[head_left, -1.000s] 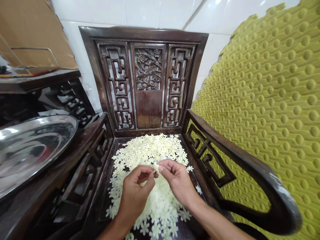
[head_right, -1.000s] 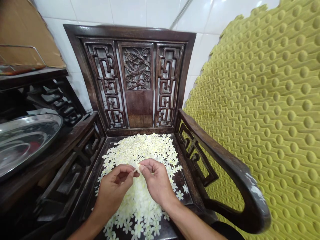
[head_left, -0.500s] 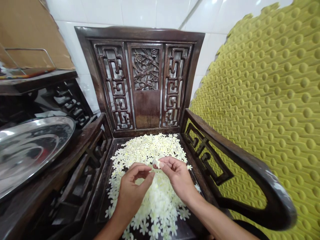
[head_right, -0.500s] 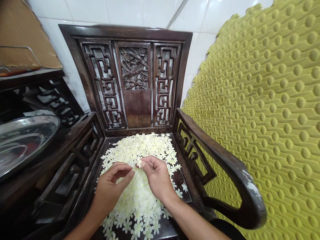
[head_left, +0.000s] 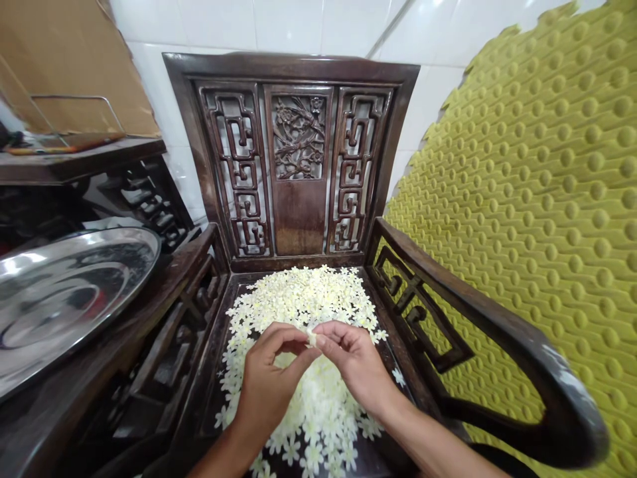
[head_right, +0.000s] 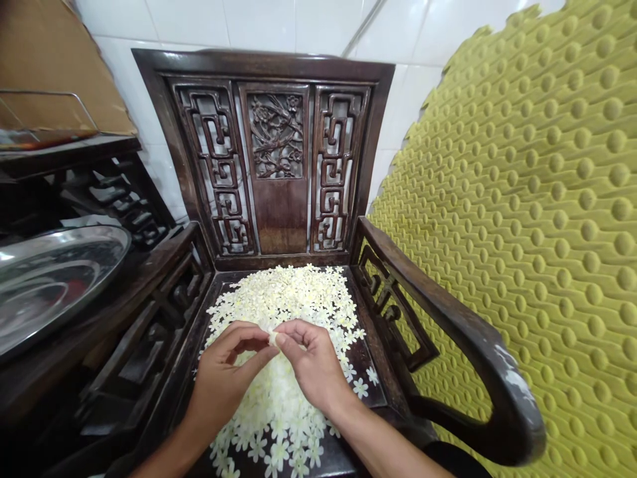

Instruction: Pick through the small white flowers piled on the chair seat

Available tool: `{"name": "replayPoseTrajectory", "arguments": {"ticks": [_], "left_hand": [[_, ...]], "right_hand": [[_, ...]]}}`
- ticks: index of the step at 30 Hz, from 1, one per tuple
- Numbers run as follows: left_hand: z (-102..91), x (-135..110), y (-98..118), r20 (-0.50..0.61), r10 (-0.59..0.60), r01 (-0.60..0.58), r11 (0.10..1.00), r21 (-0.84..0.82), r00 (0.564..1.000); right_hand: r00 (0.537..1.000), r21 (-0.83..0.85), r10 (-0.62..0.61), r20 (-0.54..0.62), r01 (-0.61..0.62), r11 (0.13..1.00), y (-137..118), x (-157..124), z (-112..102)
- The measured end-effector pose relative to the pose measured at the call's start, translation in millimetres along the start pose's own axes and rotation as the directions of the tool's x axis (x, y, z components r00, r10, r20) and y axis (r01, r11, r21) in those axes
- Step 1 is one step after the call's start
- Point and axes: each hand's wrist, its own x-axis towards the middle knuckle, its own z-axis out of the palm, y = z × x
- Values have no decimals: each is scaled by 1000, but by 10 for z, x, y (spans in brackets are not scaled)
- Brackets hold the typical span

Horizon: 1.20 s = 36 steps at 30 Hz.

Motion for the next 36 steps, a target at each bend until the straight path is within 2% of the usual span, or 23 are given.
{"name": "replayPoseTrajectory", "arguments": {"ticks": [6, 13, 19, 26, 30, 33, 36], "left_hand": [[3, -18, -9, -7, 46, -46, 998, 46, 999], [-2, -35, 17, 28, 152, -155, 970, 188, 988], [-13, -56, 27, 63, 213, -221, 951, 215, 975], [-39, -13, 21, 22, 41, -42, 999, 34, 999], [-12, -21, 4, 24, -86, 88, 989, -122, 996], [20, -36, -9, 15, -103, 104, 979, -175, 995], [47, -45, -27, -18, -91, 88, 984, -154, 996]], "right_hand": [[998, -152, -46, -41, 39, 988, -44, -5, -24], [988, -303, -111, -111, 73, 950, -40, -24, -22], [958, -378, -273, -88, 221, 899, -36, -38, 12], [932, -531, -358, -48, 280, 800, -56, -71, 37], [945, -530, -311, -101, 214, 821, -59, -78, 30], [955, -538, -282, -90, 192, 821, -46, -76, 14], [951, -555, -297, -84, 203, 807, -29, -63, 1]]}}
